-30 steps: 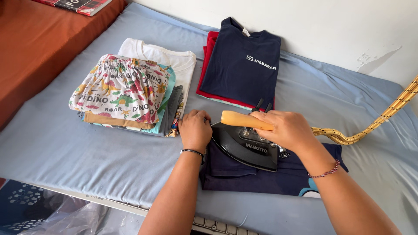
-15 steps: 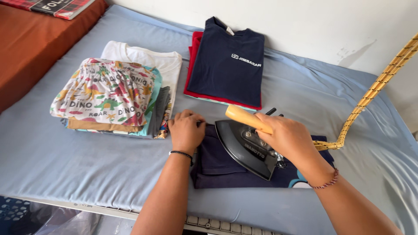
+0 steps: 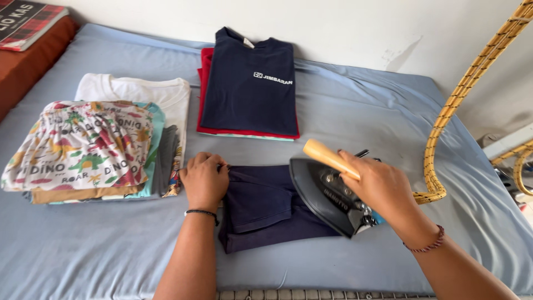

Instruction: The person irons a dark blue t-shirt on a padded ironing board. They smooth the fabric, use a steam iron to press the garment, and fold it neatly. The person then places the finished shirt onto a stack of other folded clothes.

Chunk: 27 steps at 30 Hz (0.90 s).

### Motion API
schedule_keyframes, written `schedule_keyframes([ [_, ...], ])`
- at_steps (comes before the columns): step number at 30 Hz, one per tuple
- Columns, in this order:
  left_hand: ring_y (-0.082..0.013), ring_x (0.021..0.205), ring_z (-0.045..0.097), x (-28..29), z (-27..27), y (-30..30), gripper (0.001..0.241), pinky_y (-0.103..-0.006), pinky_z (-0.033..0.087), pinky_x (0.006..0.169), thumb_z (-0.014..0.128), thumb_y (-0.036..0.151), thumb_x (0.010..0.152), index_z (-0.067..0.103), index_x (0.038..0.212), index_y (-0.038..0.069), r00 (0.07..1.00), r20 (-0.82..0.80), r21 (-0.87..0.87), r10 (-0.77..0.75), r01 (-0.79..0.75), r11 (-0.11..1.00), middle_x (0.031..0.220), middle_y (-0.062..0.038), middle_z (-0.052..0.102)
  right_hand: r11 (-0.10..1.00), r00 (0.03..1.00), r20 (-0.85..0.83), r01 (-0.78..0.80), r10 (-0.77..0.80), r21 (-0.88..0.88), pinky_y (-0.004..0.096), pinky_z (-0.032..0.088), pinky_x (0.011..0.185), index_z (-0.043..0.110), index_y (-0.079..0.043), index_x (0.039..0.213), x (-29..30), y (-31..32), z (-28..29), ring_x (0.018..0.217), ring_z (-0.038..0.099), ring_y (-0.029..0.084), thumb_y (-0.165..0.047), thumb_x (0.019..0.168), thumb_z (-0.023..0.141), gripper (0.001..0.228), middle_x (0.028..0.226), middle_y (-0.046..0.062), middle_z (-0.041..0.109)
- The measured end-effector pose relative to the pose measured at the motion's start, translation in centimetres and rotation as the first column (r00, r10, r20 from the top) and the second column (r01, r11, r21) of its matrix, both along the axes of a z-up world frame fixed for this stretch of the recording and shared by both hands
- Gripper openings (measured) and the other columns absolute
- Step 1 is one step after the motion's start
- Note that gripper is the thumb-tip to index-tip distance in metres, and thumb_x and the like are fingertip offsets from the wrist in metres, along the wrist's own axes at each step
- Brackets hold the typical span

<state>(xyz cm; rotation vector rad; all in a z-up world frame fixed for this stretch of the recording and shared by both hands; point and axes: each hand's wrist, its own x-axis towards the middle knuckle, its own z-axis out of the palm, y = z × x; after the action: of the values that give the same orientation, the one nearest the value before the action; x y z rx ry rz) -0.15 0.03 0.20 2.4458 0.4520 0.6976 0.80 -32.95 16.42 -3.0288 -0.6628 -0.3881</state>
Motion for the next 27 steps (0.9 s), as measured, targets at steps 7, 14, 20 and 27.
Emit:
schedule_keyframes([
  [7, -0.024, 0.108, 0.061, -0.1, 0.7, -0.1, 0.004, -0.0487, 0.039, 0.094, 0.078, 0.025, 0.079, 0.077, 0.082, 0.023, 0.999, -0.043, 0.002, 0.006, -0.006, 1.0, 0.104, 0.005, 0.069, 0.998, 0.999, -0.02, 0.033, -0.034, -0.05, 0.044, 0.057, 0.063, 0.066, -0.025, 0.133, 0.6, -1.3, 0.5, 0.072, 0.071, 0.032, -0.032, 0.08, 0.078, 0.055, 0.085, 0.008, 0.075],
  [14, -0.0257, 0.108, 0.061, -0.1, 0.7, 0.1, 0.005, -0.0508, 0.039, 0.094, 0.078, 0.025, 0.08, 0.077, 0.084, 0.023, 0.999, -0.053, 0.013, -0.001, 0.001, 1.0, 0.104, 0.004, 0.069, 0.996, 1.0, 0.012, 0.016, -0.015, -0.091, 0.042, 0.056, 0.062, 0.07, -0.026, 0.13, 1.6, -3.1, 2.8, 0.071, 0.071, 0.031, -0.038, 0.079, 0.079, 0.053, 0.084, 0.008, 0.075],
  [20, -0.0253, 0.107, 0.061, -0.3, 0.7, 0.1, 0.005, -0.0513, 0.039, 0.094, 0.078, 0.026, 0.08, 0.078, 0.084, 0.023, 0.998, -0.069, 0.0, -0.003, 0.003, 1.0, 0.105, 0.005, 0.069, 0.993, 0.993, 0.039, 0.11, -0.108, -0.038, 0.041, 0.056, 0.062, 0.068, -0.031, 0.132, -0.6, -5.6, 1.4, 0.071, 0.072, 0.027, -0.038, 0.079, 0.079, 0.054, 0.085, 0.005, 0.076],
  [27, -0.026, 0.112, 0.061, -0.4, 0.6, 0.3, 0.007, -0.0515, 0.038, 0.095, 0.079, 0.027, 0.082, 0.078, 0.087, 0.023, 0.997, -0.079, 0.013, -0.003, 0.004, 1.0, 0.108, 0.004, 0.069, 0.968, 0.965, 0.088, 0.251, -0.249, -0.01, 0.043, 0.057, 0.065, 0.068, -0.032, 0.134, 0.4, -9.4, -0.8, 0.075, 0.072, 0.028, -0.035, 0.082, 0.079, 0.053, 0.088, 0.005, 0.076],
])
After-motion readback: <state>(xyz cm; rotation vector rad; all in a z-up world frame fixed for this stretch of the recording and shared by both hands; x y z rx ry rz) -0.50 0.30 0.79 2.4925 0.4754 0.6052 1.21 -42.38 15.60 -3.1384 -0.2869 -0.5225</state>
